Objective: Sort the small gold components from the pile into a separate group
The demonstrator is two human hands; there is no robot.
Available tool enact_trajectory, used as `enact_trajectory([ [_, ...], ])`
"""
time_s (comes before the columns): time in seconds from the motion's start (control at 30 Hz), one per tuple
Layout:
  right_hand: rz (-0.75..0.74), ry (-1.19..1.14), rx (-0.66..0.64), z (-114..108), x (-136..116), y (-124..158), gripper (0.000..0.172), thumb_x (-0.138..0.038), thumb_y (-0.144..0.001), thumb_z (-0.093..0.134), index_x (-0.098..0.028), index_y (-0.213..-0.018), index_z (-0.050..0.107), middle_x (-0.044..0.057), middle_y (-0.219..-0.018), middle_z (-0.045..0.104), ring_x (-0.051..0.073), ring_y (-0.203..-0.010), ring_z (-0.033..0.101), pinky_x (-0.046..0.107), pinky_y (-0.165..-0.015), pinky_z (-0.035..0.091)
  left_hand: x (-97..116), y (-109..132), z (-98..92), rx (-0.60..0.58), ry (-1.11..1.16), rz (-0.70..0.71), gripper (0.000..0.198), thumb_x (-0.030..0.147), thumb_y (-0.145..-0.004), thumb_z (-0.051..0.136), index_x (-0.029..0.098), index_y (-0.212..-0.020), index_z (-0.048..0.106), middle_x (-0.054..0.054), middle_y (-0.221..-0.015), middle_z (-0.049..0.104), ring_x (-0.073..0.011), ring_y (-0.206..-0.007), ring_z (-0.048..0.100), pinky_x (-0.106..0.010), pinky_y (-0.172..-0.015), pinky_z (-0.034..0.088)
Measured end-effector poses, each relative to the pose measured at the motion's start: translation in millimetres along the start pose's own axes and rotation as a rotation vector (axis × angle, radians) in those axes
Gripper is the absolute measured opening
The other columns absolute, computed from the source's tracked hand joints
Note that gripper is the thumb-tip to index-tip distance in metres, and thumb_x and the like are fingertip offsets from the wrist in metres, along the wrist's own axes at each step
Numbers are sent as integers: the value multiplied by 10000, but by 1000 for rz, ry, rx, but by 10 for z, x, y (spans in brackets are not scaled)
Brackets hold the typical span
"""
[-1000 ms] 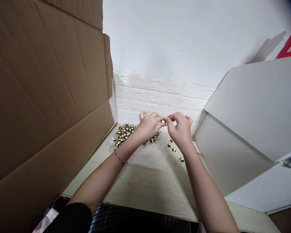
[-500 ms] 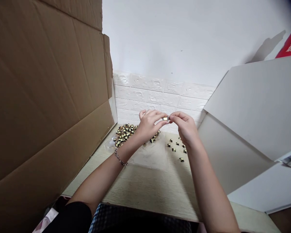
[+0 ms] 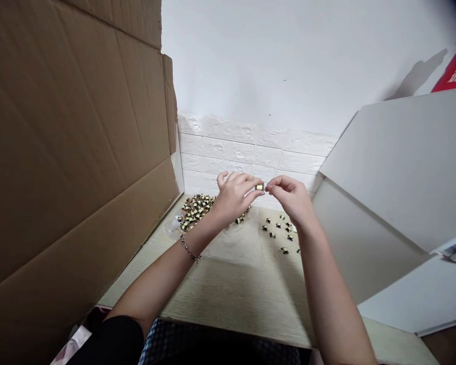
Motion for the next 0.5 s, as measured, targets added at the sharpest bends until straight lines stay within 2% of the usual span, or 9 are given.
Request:
enact_trajectory([
  [0.17,58,-158,-87,-6,44,-28,54,-165,-626,520,-180,-600,564,-37,-583,550,91,-603,488,248,-633,370,-17,-6,21,8,43,-2,180,380,-786,498,298,-924,577,38,-942,616,-130,-940,505,-346,-916,156],
  [0.33,75,-261,-145,-16,97,-45,69,-240,-641,573,-178,-617,592,-29,-577,551,96,-603,488,260,-650,375,-44,-20,14,10,97,3,182,378,-775,515,295,-923,581,42,-936,616,-125,-934,512,-336,-900,174],
  [0.5,132,-428,-236,14,149,-66,92,-258,-646,604,-176,-606,608,-25,-553,563,84,-565,481,239,-602,372,-56,-33,2,-20,117,26,169,357,-775,519,296,-917,587,39,-944,618,-124,-934,515,-333,-903,180],
])
Point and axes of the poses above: each hand's wrist, its own y-axis away from the middle knuckle, its own z-axis out of the palm, x = y × z, the point moved 2 cm from there along -y, towards the middle knuckle
